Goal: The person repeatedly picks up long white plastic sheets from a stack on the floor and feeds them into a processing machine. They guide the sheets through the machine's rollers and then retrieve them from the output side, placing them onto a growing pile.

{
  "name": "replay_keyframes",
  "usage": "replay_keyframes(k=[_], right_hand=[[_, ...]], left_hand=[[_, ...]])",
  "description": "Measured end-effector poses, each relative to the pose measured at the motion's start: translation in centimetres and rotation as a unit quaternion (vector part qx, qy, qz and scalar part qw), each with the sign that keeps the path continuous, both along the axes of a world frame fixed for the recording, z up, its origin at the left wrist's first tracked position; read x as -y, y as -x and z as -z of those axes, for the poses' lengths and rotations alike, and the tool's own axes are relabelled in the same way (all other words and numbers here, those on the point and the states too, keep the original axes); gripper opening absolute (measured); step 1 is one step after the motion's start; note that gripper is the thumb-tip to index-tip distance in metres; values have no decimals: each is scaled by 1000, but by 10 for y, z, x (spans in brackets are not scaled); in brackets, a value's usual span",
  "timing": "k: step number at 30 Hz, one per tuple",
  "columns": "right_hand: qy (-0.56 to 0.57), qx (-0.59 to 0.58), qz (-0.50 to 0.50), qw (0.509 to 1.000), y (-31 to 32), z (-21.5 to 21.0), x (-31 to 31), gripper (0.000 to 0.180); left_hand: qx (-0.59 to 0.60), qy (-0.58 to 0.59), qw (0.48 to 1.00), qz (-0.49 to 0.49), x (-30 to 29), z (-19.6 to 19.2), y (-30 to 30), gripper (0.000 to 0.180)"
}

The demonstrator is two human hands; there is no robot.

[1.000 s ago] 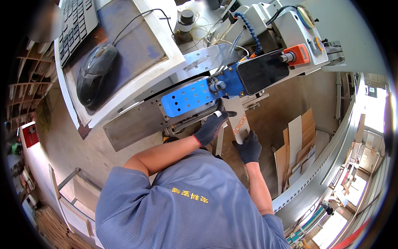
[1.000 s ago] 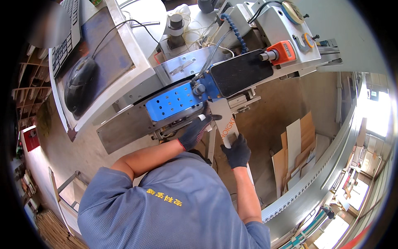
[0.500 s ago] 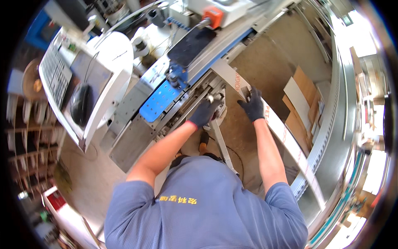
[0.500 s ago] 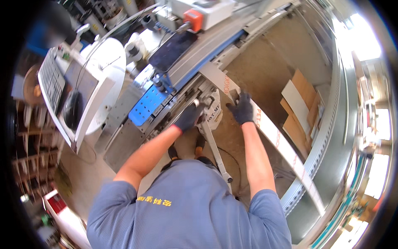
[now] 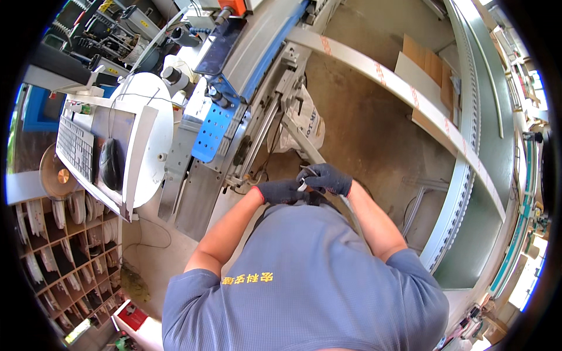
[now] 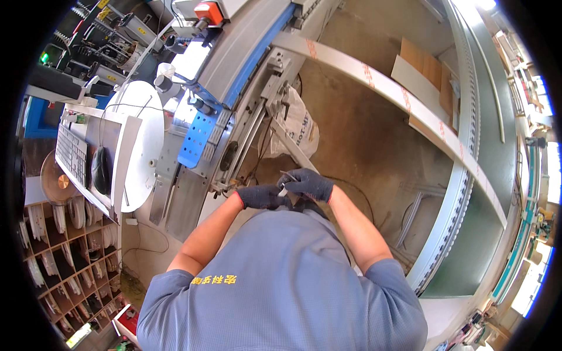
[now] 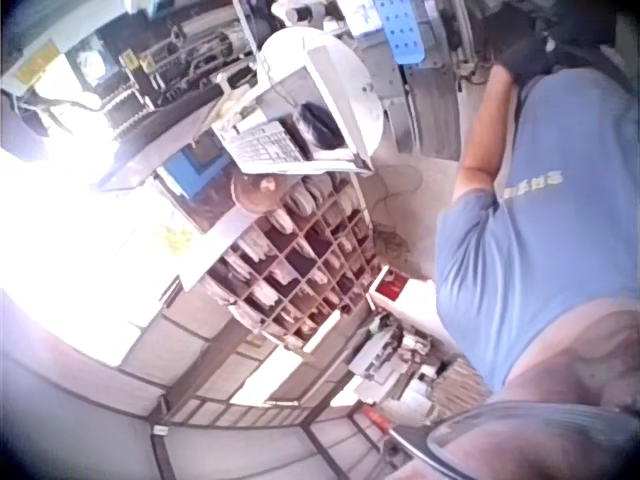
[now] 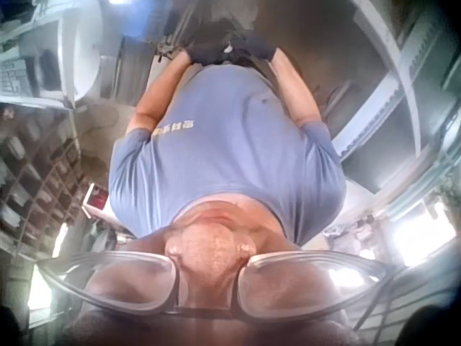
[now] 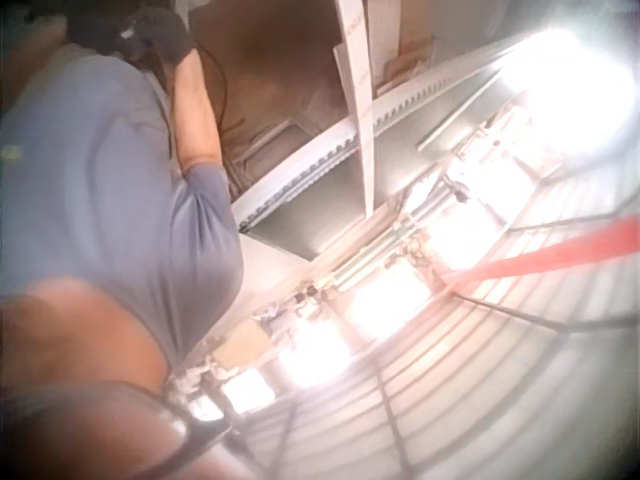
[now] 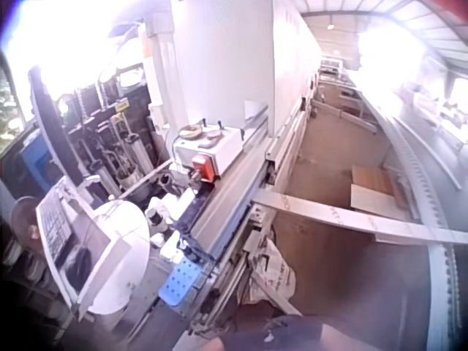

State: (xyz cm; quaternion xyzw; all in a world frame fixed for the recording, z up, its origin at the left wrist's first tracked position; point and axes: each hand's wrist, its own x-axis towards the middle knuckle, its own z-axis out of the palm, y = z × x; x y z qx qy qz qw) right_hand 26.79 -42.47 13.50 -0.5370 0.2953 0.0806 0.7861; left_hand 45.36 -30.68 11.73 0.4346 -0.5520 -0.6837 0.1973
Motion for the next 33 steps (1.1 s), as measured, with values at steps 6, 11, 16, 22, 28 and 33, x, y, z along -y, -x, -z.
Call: replay_keyframes(k=[6, 11, 16, 22, 28, 33], right_hand=[[346, -34, 44, 937, 0, 29, -5, 20], [456, -77, 151, 874, -17, 48, 1, 28], [322, -163, 120, 925, 3, 93, 25, 31], [276, -207, 95, 934, 46, 120, 47, 37], [256, -286, 69, 921, 130, 149, 37, 41], [201, -322, 88, 921, 164, 163, 38, 41]], left_hand=[[86, -103, 988, -75, 3, 28, 4, 35], [23, -193, 926, -324, 19, 16, 26, 40], [-108, -239, 818, -512, 5, 99, 48, 31], [-242, -404, 530, -705, 29, 267, 50, 25], [-255, -390, 451, -761, 76, 380, 20, 24], [-189, -353, 367, -840, 76, 491, 7, 27]])
